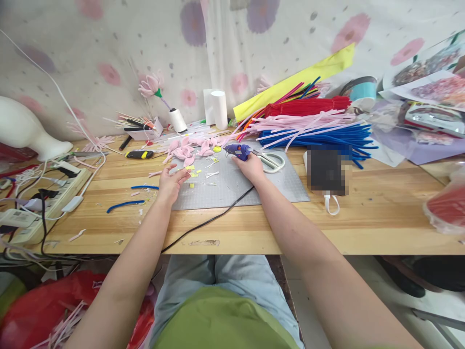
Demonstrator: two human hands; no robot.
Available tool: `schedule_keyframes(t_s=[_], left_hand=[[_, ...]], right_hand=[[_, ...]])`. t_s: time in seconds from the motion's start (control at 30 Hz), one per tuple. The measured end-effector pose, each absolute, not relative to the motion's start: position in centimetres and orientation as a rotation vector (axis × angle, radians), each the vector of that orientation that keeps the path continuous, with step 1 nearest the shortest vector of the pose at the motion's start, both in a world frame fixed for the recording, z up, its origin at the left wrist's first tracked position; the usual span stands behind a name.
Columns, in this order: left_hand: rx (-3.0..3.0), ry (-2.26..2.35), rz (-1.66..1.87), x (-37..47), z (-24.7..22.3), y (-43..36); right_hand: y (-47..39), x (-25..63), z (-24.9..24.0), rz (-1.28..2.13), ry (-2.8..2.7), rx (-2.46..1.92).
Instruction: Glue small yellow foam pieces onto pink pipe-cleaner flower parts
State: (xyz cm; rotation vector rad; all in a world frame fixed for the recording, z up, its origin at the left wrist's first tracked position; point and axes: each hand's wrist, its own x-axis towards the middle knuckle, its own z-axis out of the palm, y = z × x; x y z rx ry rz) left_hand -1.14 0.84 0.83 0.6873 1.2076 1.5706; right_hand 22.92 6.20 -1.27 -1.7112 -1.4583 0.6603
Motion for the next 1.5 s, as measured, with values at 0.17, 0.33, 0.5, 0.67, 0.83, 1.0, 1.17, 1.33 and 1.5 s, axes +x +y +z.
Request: schedule_keyframes(t_s=[0.17,0.33,0.5,0.67,0.83,1.0,1.17,1.33,1.5], left_hand=[[0.666,1.174,1.433,-1.7,0.3,1.4],[0.716,1.214,1.432,-1.6,1.1,1.8],[0.96,1.257,1.459,-1.8,3.2,2.2],[1.399,1.42,1.345,-2.2,4.2,2.6],[1.925,1.506,0.949,-0.9,3.8,2.4],[2.185,1.386,0.718,1.4,2.0,2.4],[2.141,1.306,0.755,1.9,0.8,2.5],[2.056,1.312,0.836,1.2,1.1,2.2],[1.99,1.325,0.918,0.5,1.4,2.1]], right_hand=[[6.1,22.9,-1.1,0.694,-1.438,-1.69],[5.9,22.9,-1.0,0.713,-1.426,-1.672],[6.0,23.0,-1.1,0.719,-1.425,-1.653],[6.0,23.0,-1.0,0.714,-1.436,-1.653],[5.9,22.9,-1.0,0.718,-1.434,-1.668],[6.0,22.9,-1.2,0.715,-1.445,-1.643],[6.0,22.9,-1.3,0.693,-1.454,-1.621],[6.1,22.9,-1.5,0.687,-1.453,-1.644],[6.0,22.9,-1.3,0.692,-1.453,-1.662]])
